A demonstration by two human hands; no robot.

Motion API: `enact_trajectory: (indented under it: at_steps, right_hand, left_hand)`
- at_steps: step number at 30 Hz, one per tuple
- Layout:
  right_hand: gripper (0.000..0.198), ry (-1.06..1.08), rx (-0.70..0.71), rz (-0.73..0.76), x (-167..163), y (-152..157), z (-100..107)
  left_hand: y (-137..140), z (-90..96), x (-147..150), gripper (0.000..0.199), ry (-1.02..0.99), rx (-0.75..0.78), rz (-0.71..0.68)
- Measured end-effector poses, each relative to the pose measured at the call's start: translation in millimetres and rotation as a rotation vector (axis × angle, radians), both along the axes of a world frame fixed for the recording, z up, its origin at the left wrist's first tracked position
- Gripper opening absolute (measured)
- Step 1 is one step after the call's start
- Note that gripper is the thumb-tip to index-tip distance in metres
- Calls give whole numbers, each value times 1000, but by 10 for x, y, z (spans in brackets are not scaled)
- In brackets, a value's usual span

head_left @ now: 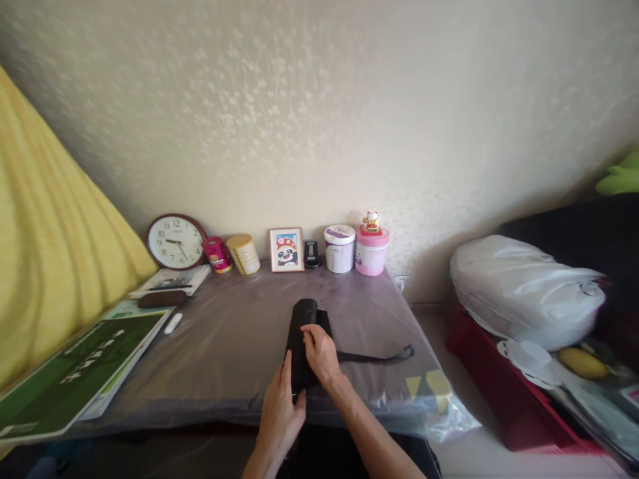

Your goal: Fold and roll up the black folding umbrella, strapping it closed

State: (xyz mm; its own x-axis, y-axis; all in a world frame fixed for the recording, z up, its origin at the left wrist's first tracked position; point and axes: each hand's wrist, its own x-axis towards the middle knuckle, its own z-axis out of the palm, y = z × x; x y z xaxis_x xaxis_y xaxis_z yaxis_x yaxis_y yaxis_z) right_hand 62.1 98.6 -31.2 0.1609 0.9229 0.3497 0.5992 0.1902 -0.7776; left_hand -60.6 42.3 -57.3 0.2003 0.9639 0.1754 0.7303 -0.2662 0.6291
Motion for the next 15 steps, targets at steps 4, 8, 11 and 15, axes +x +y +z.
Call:
enact_trajectory:
  at_steps: [4, 8, 11, 15]
  right_hand:
    - [30, -121, -132, -124, 269, 85, -167]
    - [34, -166, -155, -148, 416, 175, -173]
    - [36, -188, -67, -97, 317, 143, -238]
    - [44, -221, -28, -122, 147, 109, -439]
  left_hand:
    - [-5, -3, 5, 69, -11, 2, -5]
    - [-13, 25, 19, 71, -7, 4, 4]
    - [-16, 14, 30, 71, -18, 17, 25]
    - [-18, -37, 39, 71, -24, 49, 28]
